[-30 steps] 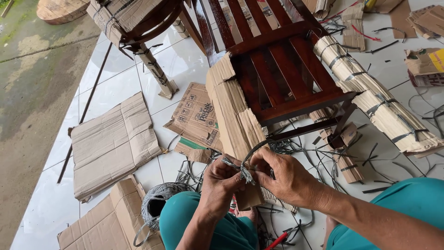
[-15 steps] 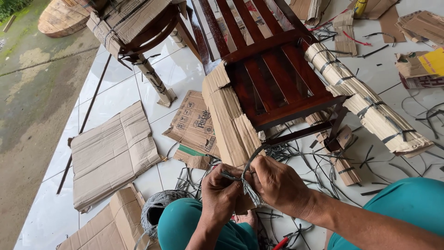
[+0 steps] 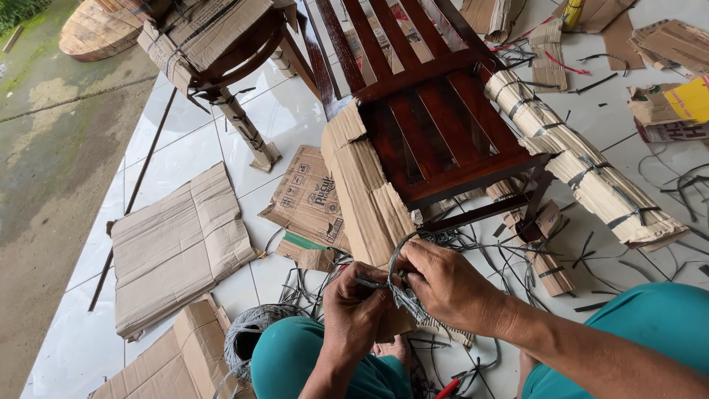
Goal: The person wraps cardboard around the legs of a wooden chair and secures it with wire ties. They use pliers to cut the wire and tighten the ties around the chair legs.
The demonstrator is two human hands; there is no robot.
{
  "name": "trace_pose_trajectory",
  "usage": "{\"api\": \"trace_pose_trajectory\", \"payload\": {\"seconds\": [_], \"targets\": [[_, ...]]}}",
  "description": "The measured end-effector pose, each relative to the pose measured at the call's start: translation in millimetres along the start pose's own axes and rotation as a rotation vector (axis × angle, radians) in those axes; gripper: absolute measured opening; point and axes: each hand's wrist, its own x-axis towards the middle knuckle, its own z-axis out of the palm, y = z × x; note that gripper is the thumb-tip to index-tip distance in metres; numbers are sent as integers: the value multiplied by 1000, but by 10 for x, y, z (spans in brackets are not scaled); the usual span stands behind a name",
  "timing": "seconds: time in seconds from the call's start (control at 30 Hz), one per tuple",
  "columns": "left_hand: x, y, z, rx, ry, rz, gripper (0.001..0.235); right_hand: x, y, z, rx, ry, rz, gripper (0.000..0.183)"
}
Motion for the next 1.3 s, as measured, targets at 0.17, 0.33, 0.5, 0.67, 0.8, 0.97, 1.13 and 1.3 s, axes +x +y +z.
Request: {"api": "trace_pose_trajectory", "payload": {"seconds": [0.17,0.33,0.5,0.67,0.8,0.97,1.13,1.3], "targets": [[6,-91,2,-62,18,22,20,-52,-23,-30,-193,-16,-150,22],[-16,-143,4,1,47,72,16,-60,-16,-104,-369,-43,-144,15],[-61,-54,55,-58,60,60,11,50,-91,-334,-132,-179,91,26],[-31,-35,52,-20,82,55,5,46,-128,-304,-7,-160,208,11],[-33,-99,36,-135,86,-36,7,-10,-142,-233,-10,-112,126,14],[-33,-96,41,-78,129,-81,24,-81,-60,-178,-415,-215,18,49],[-83,-7,86,-179,168,-64,26,-154,2,-59,-745,-72,-290,31],[-67,-196,31,-739,259,-195,29,-134,304,-19,-716,41,-467,32]]}}
